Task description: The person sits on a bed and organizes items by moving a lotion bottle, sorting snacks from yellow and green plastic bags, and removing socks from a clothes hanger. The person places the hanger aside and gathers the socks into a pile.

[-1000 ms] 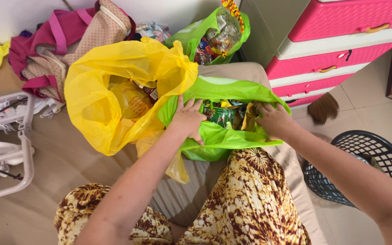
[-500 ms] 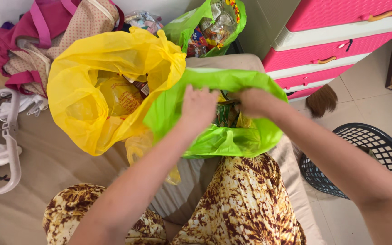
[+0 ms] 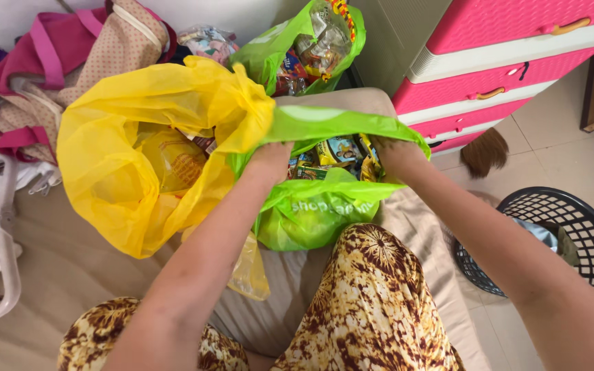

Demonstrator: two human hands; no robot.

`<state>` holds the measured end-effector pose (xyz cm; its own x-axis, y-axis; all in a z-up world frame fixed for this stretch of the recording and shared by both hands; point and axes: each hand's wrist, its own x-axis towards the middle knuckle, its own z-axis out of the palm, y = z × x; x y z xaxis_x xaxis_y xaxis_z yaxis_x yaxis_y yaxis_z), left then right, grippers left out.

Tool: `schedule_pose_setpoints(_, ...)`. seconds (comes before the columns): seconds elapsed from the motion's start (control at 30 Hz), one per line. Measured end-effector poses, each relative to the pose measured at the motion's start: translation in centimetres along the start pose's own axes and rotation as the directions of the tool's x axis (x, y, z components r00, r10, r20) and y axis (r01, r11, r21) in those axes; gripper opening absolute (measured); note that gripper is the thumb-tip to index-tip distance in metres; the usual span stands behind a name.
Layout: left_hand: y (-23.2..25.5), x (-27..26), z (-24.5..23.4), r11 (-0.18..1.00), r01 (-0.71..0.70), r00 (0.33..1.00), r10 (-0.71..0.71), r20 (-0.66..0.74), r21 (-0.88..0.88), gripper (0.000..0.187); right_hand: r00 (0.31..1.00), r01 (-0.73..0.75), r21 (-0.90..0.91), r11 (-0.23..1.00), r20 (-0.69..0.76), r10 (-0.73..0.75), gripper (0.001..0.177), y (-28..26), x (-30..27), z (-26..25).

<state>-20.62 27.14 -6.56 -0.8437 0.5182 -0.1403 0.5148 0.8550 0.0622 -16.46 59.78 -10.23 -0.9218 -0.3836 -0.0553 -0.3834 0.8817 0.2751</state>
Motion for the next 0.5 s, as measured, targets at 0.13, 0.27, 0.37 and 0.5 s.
schedule_pose_setpoints(0.13,3.7,-2.9,-3.4,0.977,0.009,0.988,0.024,0.15,-0.215,0.048,0.962,-0.122,0.446,0.887,0.272,-0.005,0.103,1.4,-0.3,-3.7)
schedule_pose_setpoints(0.27,7.6,-5.0,-5.0,0.926,-0.186,0.982,0.185,-0.034,-0.328,0.045,0.991,-0.12,0.741,0.66,0.131,0.033,0.067,2.1,-1.2,-6.6)
schedule_pose_setpoints(0.37,8.9,-5.5,-4.2,0.954,-0.151,0.989,0.144,-0.046,-0.257,0.046,0.988,-0.152,0.634,0.758,0.126,0.093,0.057,-0.8,-1.2,-6.7)
schedule_pose_setpoints(0.5,8.7,-5.8,-2.8,0.979,-0.123,0.992,0.117,-0.049,-0.16,0.089,0.985,-0.114,0.551,0.827,-0.047,0.168,0.066,-4.4,-1.7,-6.3)
